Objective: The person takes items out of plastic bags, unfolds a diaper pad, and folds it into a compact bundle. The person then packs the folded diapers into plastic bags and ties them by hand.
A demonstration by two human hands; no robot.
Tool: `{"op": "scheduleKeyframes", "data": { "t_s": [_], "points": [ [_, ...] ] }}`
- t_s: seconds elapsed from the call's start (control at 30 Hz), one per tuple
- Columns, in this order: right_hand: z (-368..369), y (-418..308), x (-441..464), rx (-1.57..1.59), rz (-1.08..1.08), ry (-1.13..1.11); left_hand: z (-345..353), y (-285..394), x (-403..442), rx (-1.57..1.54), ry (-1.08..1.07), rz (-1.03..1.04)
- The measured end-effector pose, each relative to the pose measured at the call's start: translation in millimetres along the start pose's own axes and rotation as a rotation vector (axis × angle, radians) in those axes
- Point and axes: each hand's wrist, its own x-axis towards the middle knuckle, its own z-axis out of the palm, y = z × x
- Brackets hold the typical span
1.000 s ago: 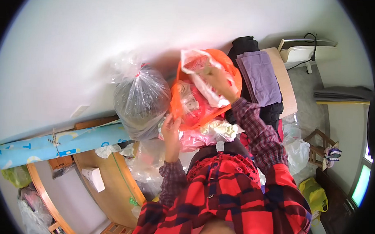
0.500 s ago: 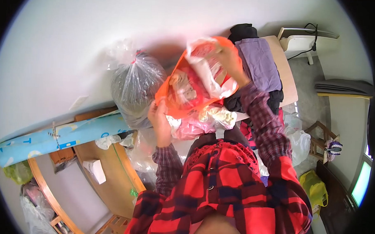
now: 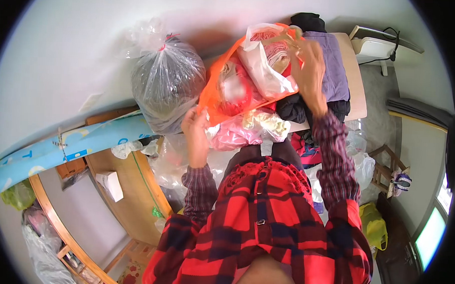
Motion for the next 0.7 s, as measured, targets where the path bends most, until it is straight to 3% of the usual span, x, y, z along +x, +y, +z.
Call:
{"op": "scheduleKeyframes", "data": {
  "t_s": [0.1,0.2,0.33,0.4,0.53,0.6,0.63,0.7],
  "points": [
    [1.8,-47.7,-37.5,0.545,0.129,-0.394,-3.6,-6.9,-14.0,0.032,-0.024,-0.081],
    [60.0,-47.3,-81.0,0.325,0.395,-0.757,-6.3,-10.4,-15.0,0.002,-0.068,-0.072],
    [138.6,-49.8,-119.1,0.178,0.412,-0.567,-0.2,-6.2,-12.2,-0.049,-0.043,-0.076],
    [144.3,-75.5,-107.2,0.029,0.772,-0.976,3.0,-2.2,-9.8,-0.062,-0.042,-0.074],
    [163.8,-70.6,-116.5,-0.091,0.779,-0.802,7.9,1.5,-7.8,-0.057,-0.056,-0.067],
    [164.2,-52.9,-115.0,0.207,1.035,-0.818,7.3,2.1,-8.8,-0.049,-0.051,-0.086],
    [169.4,-40.9,-128.4,0.206,1.035,-0.814,7.0,1.4,-8.5,-0.015,-0.068,-0.091],
    [178.9,-25.1,-154.9,0.408,0.99,-0.441,8.5,-0.2,-9.8,0.018,-0.087,-0.096]
  ]
}}
